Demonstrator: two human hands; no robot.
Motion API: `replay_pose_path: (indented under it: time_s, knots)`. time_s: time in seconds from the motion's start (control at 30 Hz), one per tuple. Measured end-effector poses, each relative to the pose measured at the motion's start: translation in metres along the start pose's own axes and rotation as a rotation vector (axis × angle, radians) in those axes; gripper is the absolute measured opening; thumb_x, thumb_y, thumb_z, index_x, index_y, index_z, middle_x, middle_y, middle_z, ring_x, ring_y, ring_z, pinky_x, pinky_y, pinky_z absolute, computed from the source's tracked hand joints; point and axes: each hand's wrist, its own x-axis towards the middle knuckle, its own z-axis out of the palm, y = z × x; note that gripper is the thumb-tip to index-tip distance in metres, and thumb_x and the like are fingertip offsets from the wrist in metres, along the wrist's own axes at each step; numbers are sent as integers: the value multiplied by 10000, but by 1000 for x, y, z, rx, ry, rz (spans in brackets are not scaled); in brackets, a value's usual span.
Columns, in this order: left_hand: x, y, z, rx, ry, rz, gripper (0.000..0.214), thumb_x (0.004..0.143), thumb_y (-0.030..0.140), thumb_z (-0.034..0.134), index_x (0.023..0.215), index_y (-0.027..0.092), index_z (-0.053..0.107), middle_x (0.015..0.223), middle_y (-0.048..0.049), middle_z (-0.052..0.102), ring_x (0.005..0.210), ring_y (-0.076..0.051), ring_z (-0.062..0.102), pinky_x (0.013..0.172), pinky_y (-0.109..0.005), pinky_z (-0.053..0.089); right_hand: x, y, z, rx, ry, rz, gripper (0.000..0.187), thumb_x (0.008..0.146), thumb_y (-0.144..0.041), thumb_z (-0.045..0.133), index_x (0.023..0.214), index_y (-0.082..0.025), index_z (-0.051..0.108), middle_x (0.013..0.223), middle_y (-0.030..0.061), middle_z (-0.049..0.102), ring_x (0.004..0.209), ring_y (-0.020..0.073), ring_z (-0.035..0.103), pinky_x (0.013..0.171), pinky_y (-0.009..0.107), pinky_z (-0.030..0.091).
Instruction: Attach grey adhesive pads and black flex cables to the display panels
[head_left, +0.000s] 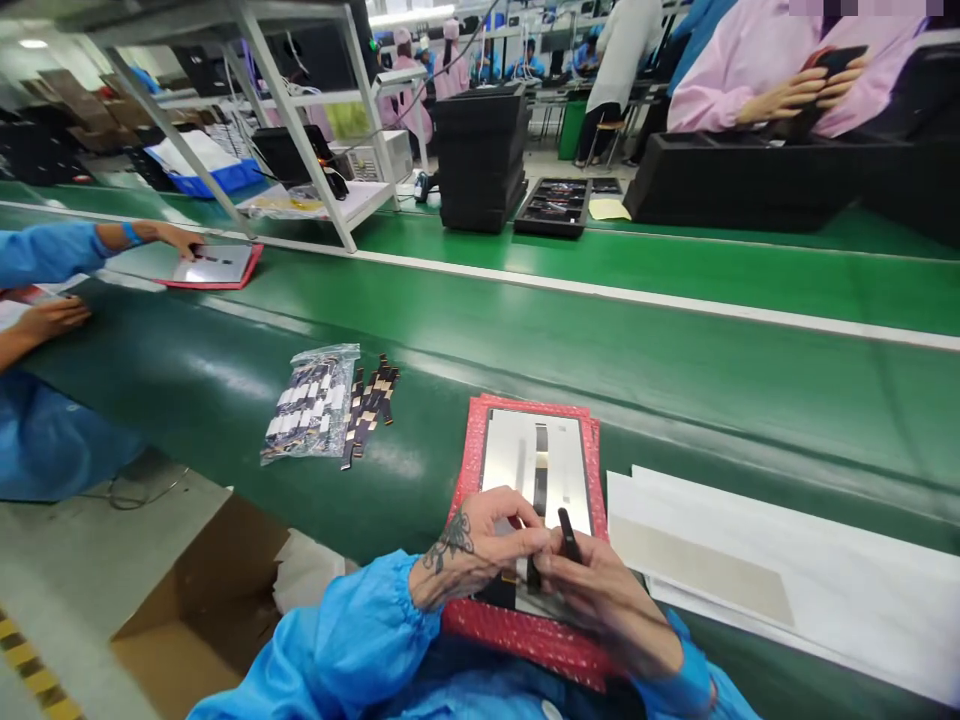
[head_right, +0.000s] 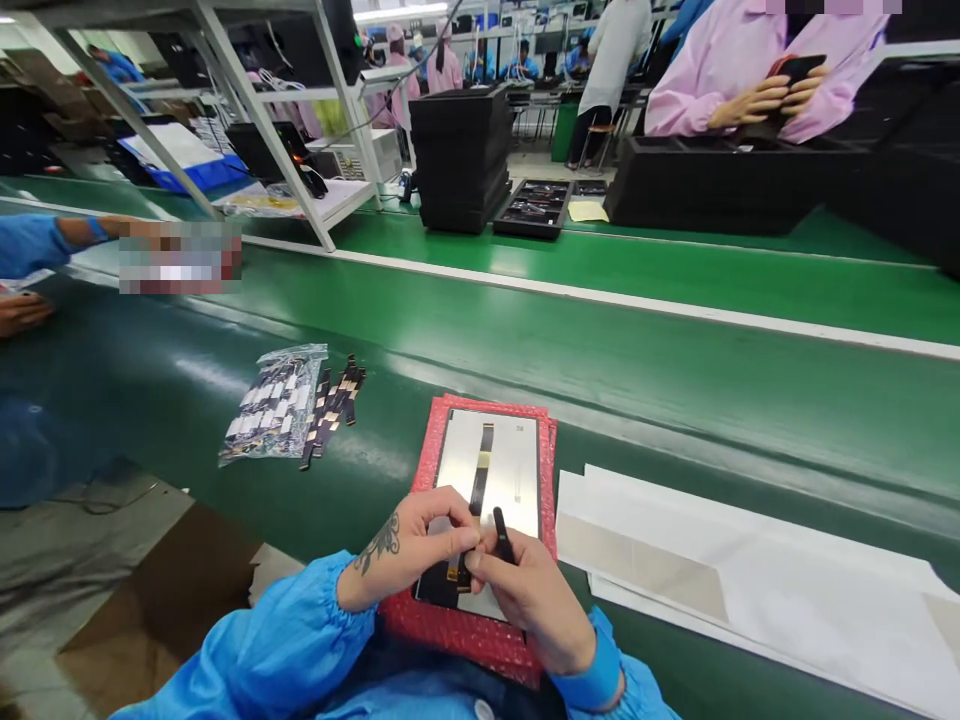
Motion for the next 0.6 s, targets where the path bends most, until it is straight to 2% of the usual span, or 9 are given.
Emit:
replay_pose_path:
  time_s: [0.1, 0.17, 0.23, 0.37, 0.47, 0.6]
  knots:
    - [-7, -12, -3, 40, -9, 69, 241, 845, 366, 617, 923, 181, 750, 943, -61, 748, 859, -194, 674, 795, -307, 541, 2, 5, -9, -63, -118, 91, 401, 623, -600, 720, 640, -216, 606, 537, -10, 599, 408, 103, 368, 404, 235, 291]
    - [-18, -31, -4, 187, 111, 192, 247, 902, 324, 561, 998, 193, 747, 1009, -73, 743, 908, -204, 674, 823, -333, 550, 8, 11, -15, -156, -116, 46, 385, 662, -595, 689, 690, -216, 624, 599, 12, 651, 488, 144, 469, 482, 266, 373]
    - [-34, -54, -1, 408, 247, 336, 261, 929, 280, 510, 1014, 206, 746, 976, -78, 721, 905, -213, 655, 816, -366, 551, 15, 19, -21, -246, -88, -8, 359, 695, -573, 671, 723, -216, 653, 647, 26, 670, 585, 196, 543, 549, 302, 420]
    - [-61, -86, 9, 705, 313, 472, 284, 921, 265, 502, 1097, 245, 724, 933, -62, 676, 887, -230, 623, 816, -411, 542, 24, 31, -26, -413, -28, -113, 224, 735, -457, 641, 698, -239, 676, 704, 28, 635, 736, 270, 591, 690, 384, 471]
    - [-66, -88, 12, 771, 347, 532, 258, 939, 255, 501, 1056, 246, 731, 898, -46, 673, 864, -211, 613, 793, -370, 533, 24, 31, -23, -489, -9, -185, 180, 754, -361, 590, 800, -254, 727, 964, 73, 661, 969, 319, 604, 870, 449, 459]
    - [-62, -81, 9, 817, 351, 596, 242, 958, 241, 500, 993, 228, 739, 876, -41, 677, 833, -189, 607, 750, -321, 513, 24, 29, -18, -522, -68, -233, 213, 800, -345, 543, 837, -250, 730, 1100, 95, 640, 1056, 306, 608, 917, 441, 479]
